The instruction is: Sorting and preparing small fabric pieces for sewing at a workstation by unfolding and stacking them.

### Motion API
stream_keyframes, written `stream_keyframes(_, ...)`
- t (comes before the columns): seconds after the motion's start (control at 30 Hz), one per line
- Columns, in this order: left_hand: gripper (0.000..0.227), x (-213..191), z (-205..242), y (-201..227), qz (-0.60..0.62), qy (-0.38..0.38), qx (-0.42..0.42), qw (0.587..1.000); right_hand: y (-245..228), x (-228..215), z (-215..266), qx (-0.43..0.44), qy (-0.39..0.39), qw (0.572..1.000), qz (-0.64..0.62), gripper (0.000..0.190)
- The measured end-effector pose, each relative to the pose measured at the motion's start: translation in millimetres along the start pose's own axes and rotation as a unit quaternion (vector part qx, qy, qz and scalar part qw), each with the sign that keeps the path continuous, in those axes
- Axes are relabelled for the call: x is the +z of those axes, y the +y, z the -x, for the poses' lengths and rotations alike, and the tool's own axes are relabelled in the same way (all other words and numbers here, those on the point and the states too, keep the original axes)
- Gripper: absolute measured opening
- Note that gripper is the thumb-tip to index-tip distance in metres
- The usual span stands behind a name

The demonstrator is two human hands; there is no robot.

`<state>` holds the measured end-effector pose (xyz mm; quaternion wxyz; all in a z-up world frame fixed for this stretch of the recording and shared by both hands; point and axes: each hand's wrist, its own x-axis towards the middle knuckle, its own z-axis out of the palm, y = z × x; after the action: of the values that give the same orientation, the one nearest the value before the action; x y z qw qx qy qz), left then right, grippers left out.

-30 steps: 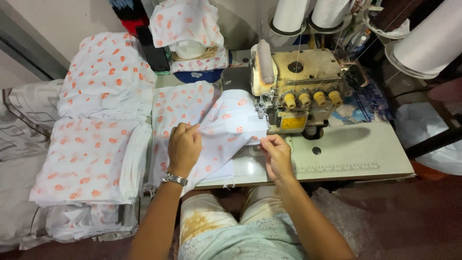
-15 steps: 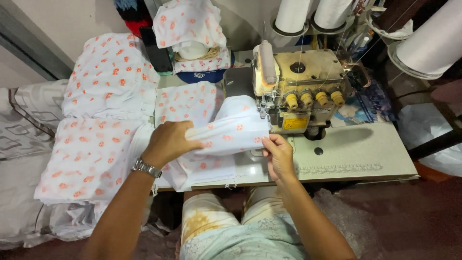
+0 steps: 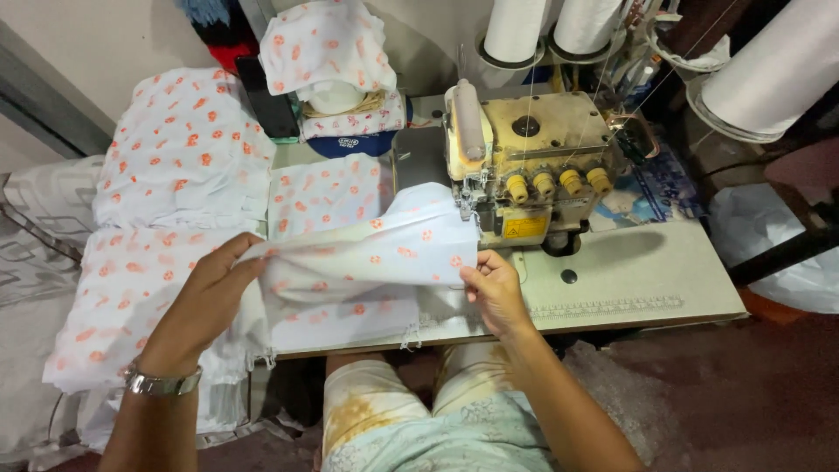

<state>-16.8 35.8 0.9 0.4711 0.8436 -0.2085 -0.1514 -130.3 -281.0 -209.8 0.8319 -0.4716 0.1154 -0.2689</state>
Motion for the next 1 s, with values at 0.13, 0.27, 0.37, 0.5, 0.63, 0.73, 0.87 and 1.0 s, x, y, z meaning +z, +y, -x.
stream_keyframes(0.13,0.022,9.0,-11.9,9.9,0.135,0.009,0.023,0.991,1.3,-6.0,8.1,0.025,-0.03,0.999,0.033,0.012)
stream_keyframes(0.27,0.027,17.7,-10.6,33.5,0.339,0.023,-0.1,0.935,-24.7,0.5,26.6,0.102,-0.083,0.989,0.065,0.014)
stream_keyframes(0.37,0.067,11.0,-4.6,29.4,0.324,-0.002,-0.055,0.944,-15.9,-5.2,29.0,0.1,-0.075,0.991,0.047,0.015)
stream_keyframes(0.5,0.046,10.3,18.2,48.2,0.032,0.005,0.046,0.998,-19.3,-1.6,34.3,0.077,-0.095,0.988,0.091,0.005)
stream_keyframes(0.63,0.035,7.7,23.0,31.0,-0.265,0.091,-0.004,0.96,-12.8,-6.1,37.3,0.07,-0.103,0.987,0.106,0.008)
stream_keyframes(0.73,0.032,10.5,30.8,56.5,-0.197,0.078,-0.111,0.971,-20.5,1.9,41.4,0.066,-0.084,0.986,0.132,0.006)
stream_keyframes(0.87,0.055,6.6,30.5,46.8,0.111,0.015,-0.069,0.991,-17.2,1.7,41.9,0.049,-0.07,0.986,0.141,0.01)
stream_keyframes(1.0,0.039,3.3,21.6,23.7,0.149,0.032,-0.081,0.985,-18.5,4.8,45.2,0.064,-0.062,0.986,0.142,0.009)
